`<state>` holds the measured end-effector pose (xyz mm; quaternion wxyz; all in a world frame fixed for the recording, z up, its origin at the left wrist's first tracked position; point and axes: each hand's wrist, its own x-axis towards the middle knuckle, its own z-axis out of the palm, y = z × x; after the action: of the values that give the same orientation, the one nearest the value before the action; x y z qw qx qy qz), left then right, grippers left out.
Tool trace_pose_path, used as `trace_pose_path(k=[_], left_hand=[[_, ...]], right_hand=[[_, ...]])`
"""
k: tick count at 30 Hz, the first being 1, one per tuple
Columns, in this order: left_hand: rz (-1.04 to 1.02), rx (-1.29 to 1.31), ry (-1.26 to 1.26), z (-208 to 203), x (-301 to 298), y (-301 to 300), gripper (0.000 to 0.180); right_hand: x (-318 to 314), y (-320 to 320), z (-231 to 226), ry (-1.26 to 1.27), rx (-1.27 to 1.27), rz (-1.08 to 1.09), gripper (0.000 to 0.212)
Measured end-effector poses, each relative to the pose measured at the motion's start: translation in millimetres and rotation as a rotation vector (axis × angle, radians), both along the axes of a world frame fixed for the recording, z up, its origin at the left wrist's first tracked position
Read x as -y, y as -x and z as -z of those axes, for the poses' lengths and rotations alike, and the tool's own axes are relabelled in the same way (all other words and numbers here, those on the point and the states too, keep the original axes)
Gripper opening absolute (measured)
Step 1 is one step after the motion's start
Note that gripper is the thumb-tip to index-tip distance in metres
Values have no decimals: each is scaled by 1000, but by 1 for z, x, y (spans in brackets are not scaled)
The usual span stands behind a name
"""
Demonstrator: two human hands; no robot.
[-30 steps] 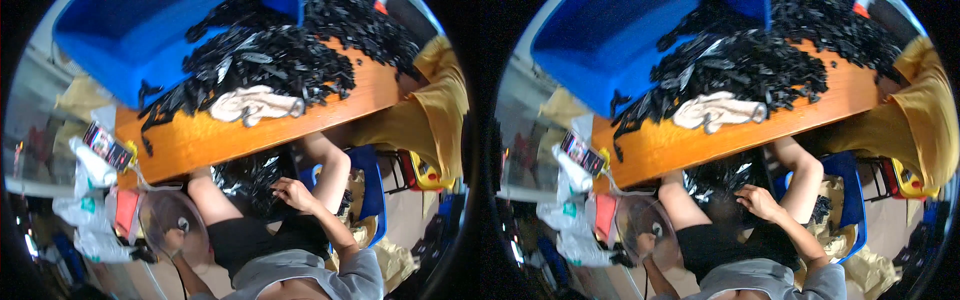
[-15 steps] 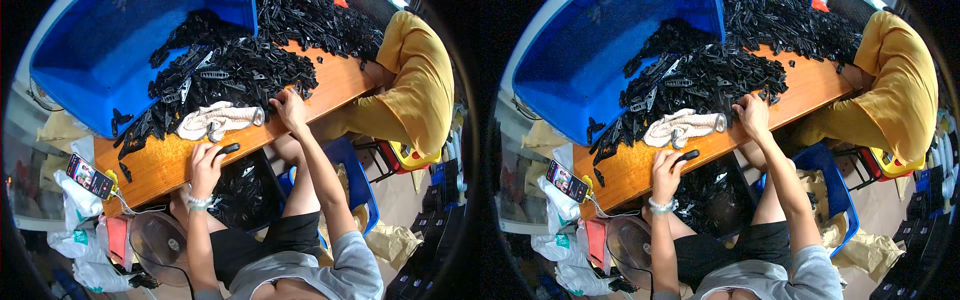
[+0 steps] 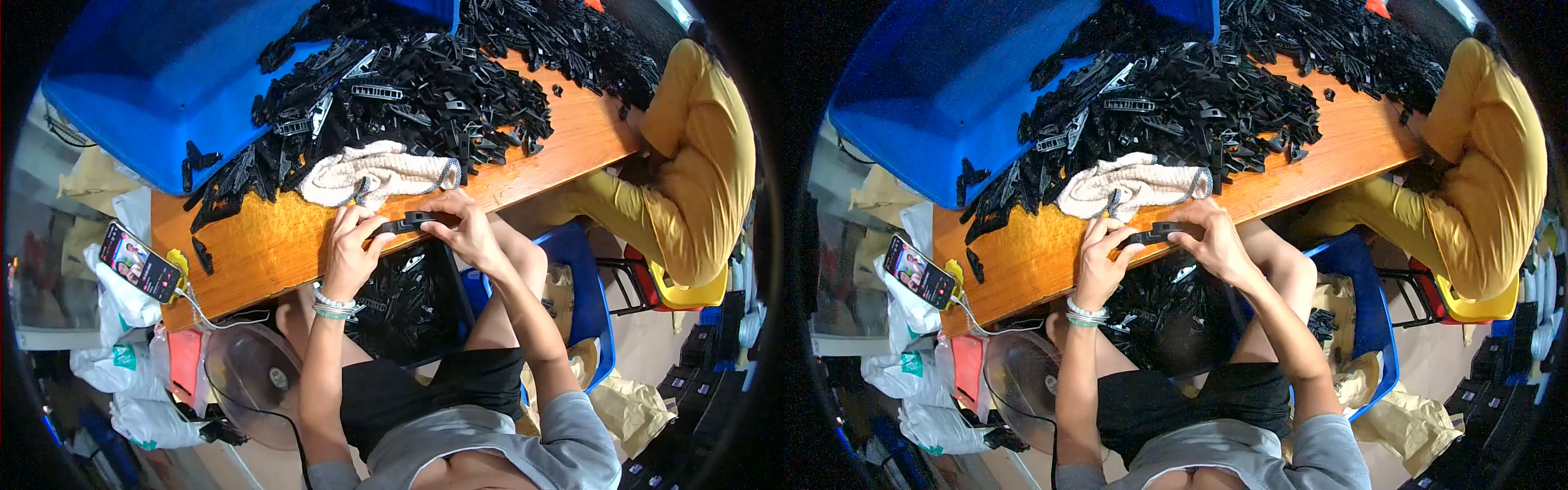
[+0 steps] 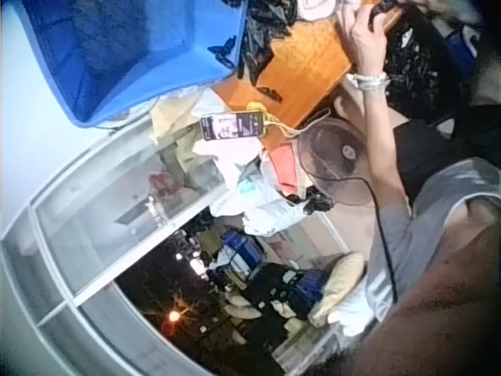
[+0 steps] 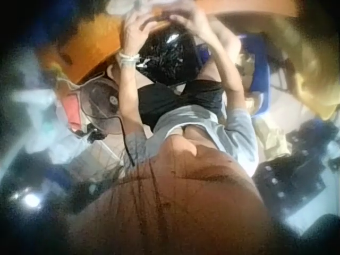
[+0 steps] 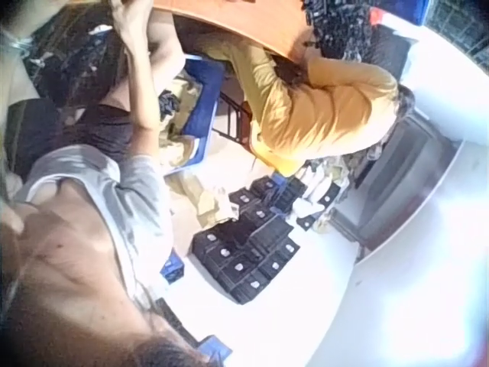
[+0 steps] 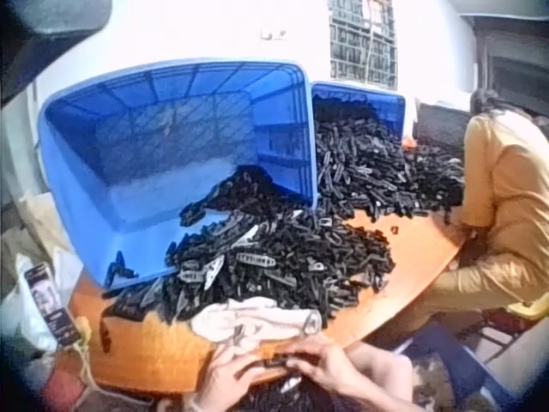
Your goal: The person assembles or inspects small black plastic components by hand at a workbench.
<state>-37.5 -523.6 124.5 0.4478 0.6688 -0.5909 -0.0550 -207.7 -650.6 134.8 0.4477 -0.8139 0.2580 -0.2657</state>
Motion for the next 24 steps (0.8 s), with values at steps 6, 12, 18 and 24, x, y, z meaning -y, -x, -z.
trace_pose_path(k=[6, 12, 18, 24], left_hand=[[34, 29, 9, -1, 3, 2, 17], [27, 93, 13, 0, 4, 2, 20], [-11, -104, 100, -18, -24, -39, 29], [-690, 82, 5, -33, -22, -157, 15]], right_hand=[[-3, -4, 4, 65, -2, -56, 26], [-7, -12, 8, 144, 45, -55, 24], [-48, 13, 0, 115, -57, -240, 33], [-76, 33, 31, 83, -161, -241, 30]])
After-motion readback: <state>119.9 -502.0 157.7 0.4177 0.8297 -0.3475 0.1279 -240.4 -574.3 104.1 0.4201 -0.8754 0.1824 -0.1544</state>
